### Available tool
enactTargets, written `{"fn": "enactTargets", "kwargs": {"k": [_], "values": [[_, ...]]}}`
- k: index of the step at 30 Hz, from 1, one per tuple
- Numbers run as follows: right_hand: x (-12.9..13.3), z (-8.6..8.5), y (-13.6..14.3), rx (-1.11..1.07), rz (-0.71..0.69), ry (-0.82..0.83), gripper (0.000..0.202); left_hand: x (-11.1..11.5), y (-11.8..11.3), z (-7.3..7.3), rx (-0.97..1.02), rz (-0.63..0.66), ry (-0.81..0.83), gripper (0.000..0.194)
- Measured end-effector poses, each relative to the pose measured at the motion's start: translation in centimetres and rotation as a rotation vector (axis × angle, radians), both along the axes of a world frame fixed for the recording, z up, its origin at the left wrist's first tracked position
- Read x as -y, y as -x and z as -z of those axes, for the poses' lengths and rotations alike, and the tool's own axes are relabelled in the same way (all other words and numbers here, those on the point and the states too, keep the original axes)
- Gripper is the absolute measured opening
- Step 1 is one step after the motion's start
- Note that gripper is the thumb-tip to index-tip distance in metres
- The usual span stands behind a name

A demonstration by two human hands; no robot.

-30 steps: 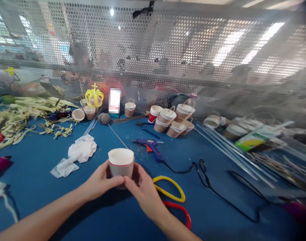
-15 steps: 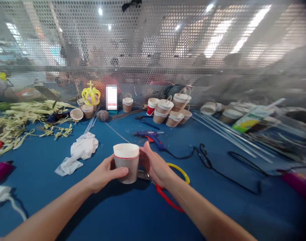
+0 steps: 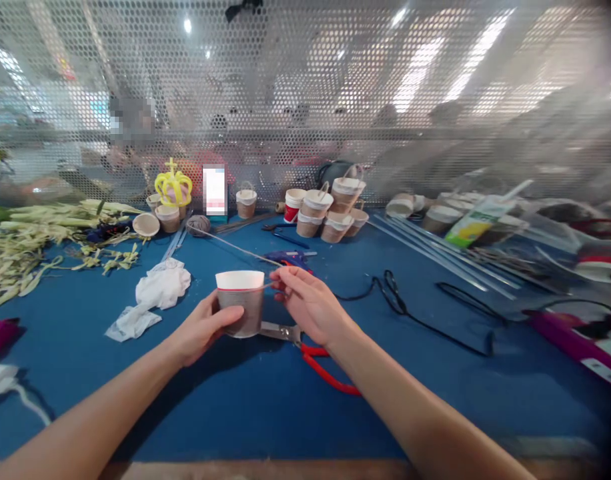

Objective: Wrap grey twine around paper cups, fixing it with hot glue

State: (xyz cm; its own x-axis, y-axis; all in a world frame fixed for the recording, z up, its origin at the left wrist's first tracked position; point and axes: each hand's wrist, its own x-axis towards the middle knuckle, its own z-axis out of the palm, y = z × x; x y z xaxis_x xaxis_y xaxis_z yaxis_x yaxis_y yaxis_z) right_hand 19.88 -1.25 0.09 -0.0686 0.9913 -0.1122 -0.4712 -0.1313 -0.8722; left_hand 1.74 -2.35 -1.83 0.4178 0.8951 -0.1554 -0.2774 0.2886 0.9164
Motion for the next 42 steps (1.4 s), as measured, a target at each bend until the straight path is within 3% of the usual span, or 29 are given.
{"fn": "enactTargets", "kwargs": {"k": [14, 34, 38, 42], "values": [[-0.3, 0.8, -0.2, 0.065, 0.052, 0.017, 0.027, 0.0, -0.2, -0.1, 0.077, -0.064, -0.011, 0.044], [-0.1, 2.6, 1.2, 0.149, 0.008, 0.039, 0.028, 0.9, -0.4, -0.3, 0.025, 0.054, -0.039, 0.053], [0.4, 2.1, 1.4, 0.159, -0.036, 0.009, 0.031, 0.7, -0.6, -0.2, -0.002, -0.031, -0.092, 0.05], [1.3, 1.5, 1.5, 0.253, -0.237, -0.057, 0.038, 0.3, -0.7, -0.3, -0.105, -0.16, -0.156, 0.055]]}}
